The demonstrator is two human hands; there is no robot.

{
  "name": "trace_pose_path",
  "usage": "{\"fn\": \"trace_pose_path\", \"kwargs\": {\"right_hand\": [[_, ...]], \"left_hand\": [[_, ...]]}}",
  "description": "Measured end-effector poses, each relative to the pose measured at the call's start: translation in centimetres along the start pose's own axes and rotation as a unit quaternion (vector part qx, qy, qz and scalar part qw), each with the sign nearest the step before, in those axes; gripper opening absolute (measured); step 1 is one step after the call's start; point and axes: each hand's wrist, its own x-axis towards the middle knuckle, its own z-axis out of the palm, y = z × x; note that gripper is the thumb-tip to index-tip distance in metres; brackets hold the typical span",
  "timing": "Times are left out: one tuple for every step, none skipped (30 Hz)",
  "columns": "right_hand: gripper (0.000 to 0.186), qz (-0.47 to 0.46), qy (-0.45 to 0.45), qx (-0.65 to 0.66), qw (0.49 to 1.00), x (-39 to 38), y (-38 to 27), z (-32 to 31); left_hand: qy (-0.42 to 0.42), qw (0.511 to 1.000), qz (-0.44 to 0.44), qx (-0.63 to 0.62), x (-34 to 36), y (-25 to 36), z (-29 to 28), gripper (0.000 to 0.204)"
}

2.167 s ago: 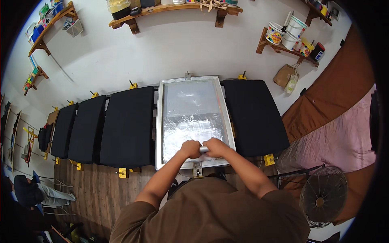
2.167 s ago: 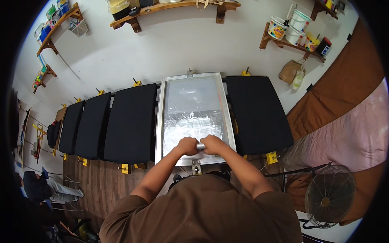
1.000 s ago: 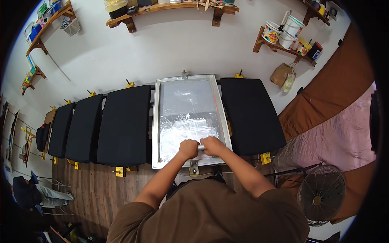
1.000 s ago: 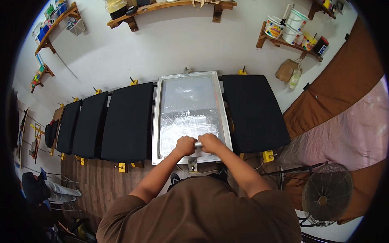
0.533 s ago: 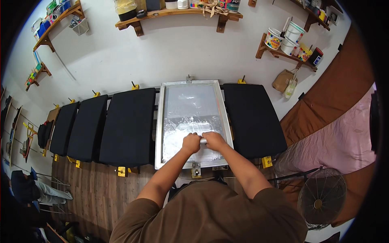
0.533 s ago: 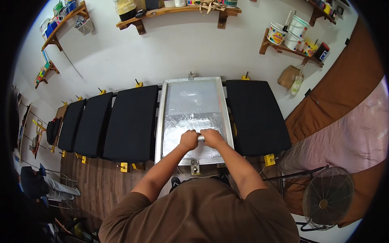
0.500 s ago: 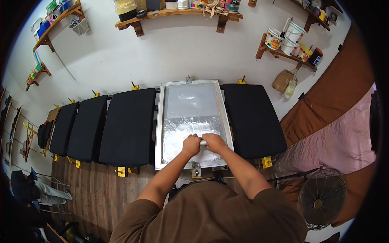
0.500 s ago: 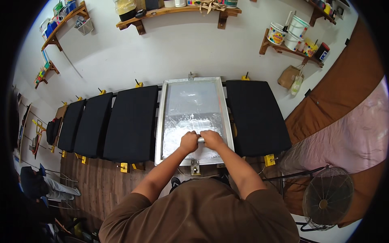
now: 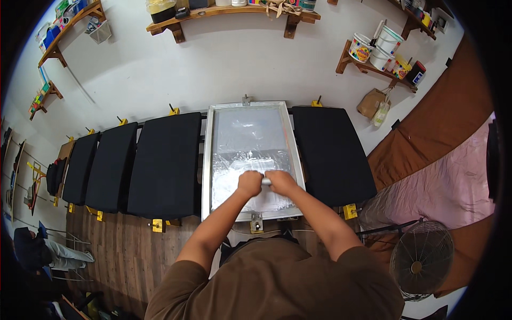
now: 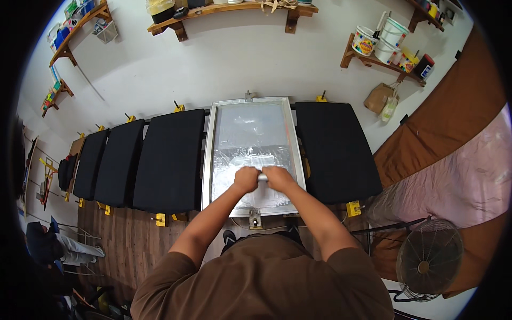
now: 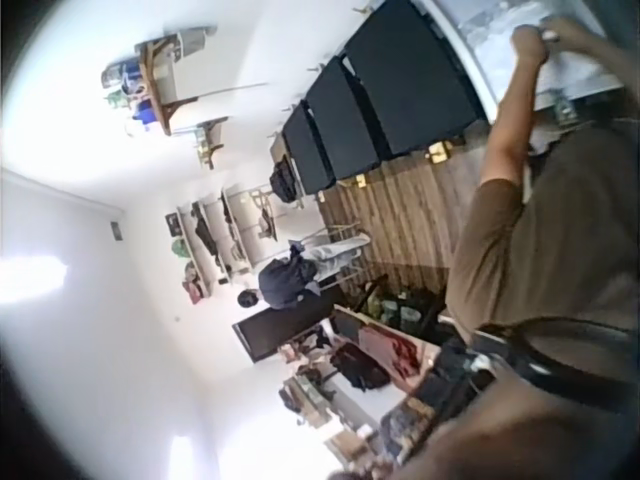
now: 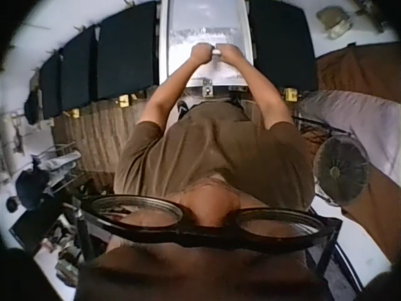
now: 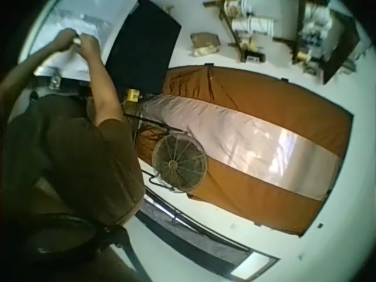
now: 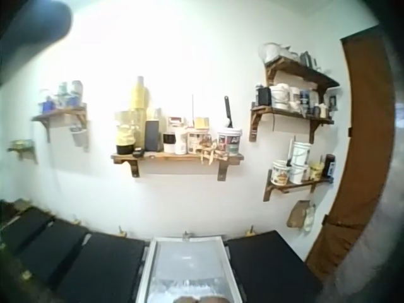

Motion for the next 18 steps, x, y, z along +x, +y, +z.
{"fn": "trace_pose_path", "kwargs": {"right_hand": [[0.024, 0.001, 0.006, -0.014, 1.0, 1.1, 0.8, -0.2], [0.024, 0.003, 0.007, -0.015, 1.0, 1.4, 1.1, 0.1], [0.024, 0.023, -0.007, -0.029, 0.999, 1.8, 1.3, 0.4], [0.024, 0.042, -0.023, -0.043, 0.998, 2.2, 1.1, 0.4], [0.024, 0.05, -0.038, -0.046, 0.997, 2.4, 1.1, 0.3], [0.024, 0.049, -0.039, -0.046, 0.997, 2.8, 1.2, 0.0], [0.023, 0.045, -0.055, -0.047, 0.996, 2.6, 1.5, 0.0], [0.022, 0.04, -0.072, -0.049, 0.995, 2.5, 1.6, 0.0], [0.022, 0.044, -0.075, -0.046, 0.995, 2.3, 1.8, 0.0], [0.022, 0.032, -0.073, -0.039, 0.996, 2.4, 1.9, 0.1], [0.022, 0.02, -0.071, -0.031, 0.997, 2.3, 1.9, 0.2], [0.022, 0.02, -0.073, -0.03, 0.997, 2.0, 1.7, 0.3], [0.022, 0.016, -0.082, -0.031, 0.996, 1.7, 1.6, 0.4], [0.022, 0.012, -0.09, -0.032, 0.995, 1.4, 1.4, 0.4], [0.022, 0.012, -0.09, -0.032, 0.995, 1.0, 1.1, 0.4], [0.022, 0.005, -0.091, -0.021, 0.996, 0.6, 0.9, 0.5], [0.022, -0.002, -0.092, -0.009, 0.996, 0.2, 0.7, 0.6], [0.022, -0.001, -0.092, -0.01, 0.996, -0.2, 0.5, 0.7]], "left_hand": [[-0.009, 1.0, -0.013, 0.003, 1.3, -0.1, -0.1, 0.017], [-0.018, 0.999, -0.026, 0.005, 2.2, 0.0, -0.1, 0.018], [-0.018, 1.0, -0.023, 0.005, 2.4, -0.1, 0.1, 0.018], [-0.027, 0.999, -0.028, 0.003, 2.5, -0.3, 0.1, 0.017], [-0.037, 0.999, -0.034, 0.0, 2.7, -0.5, 0.2, 0.017], [-0.037, 0.999, -0.035, 0.0, 2.9, -0.8, 0.2, 0.017], [-0.058, 0.998, -0.039, 0.006, 2.8, -0.5, 0.0, 0.017], [-0.08, 0.996, -0.042, 0.012, 2.7, -0.3, -0.3, 0.017], [-0.094, 0.995, -0.035, -0.001, 2.7, -0.1, -0.5, 0.017], [-0.096, 0.995, -0.036, -0.002, 2.6, -0.2, -0.5, 0.017], [-0.112, 0.993, -0.036, 0.0, 2.4, -0.2, -0.5, 0.018], [-0.128, 0.991, -0.035, 0.003, 2.1, -0.2, -0.5, 0.018], [-0.129, 0.991, -0.035, 0.002, 1.8, -0.1, -0.6, 0.018], [-0.14, 0.99, -0.031, 0.0, 1.4, 0.0, -0.6, 0.018], [-0.149, 0.988, -0.028, -0.001, 1.0, 0.1, -0.6, 0.018], [-0.149, 0.988, -0.027, -0.001, 0.6, 0.3, -0.7, 0.018], [-0.155, 0.988, -0.022, 0.001, 0.1, 0.5, -0.8, 0.018], [-0.16, 0.987, -0.016, 0.003, -0.3, 0.7, -0.8, 0.018]]}}
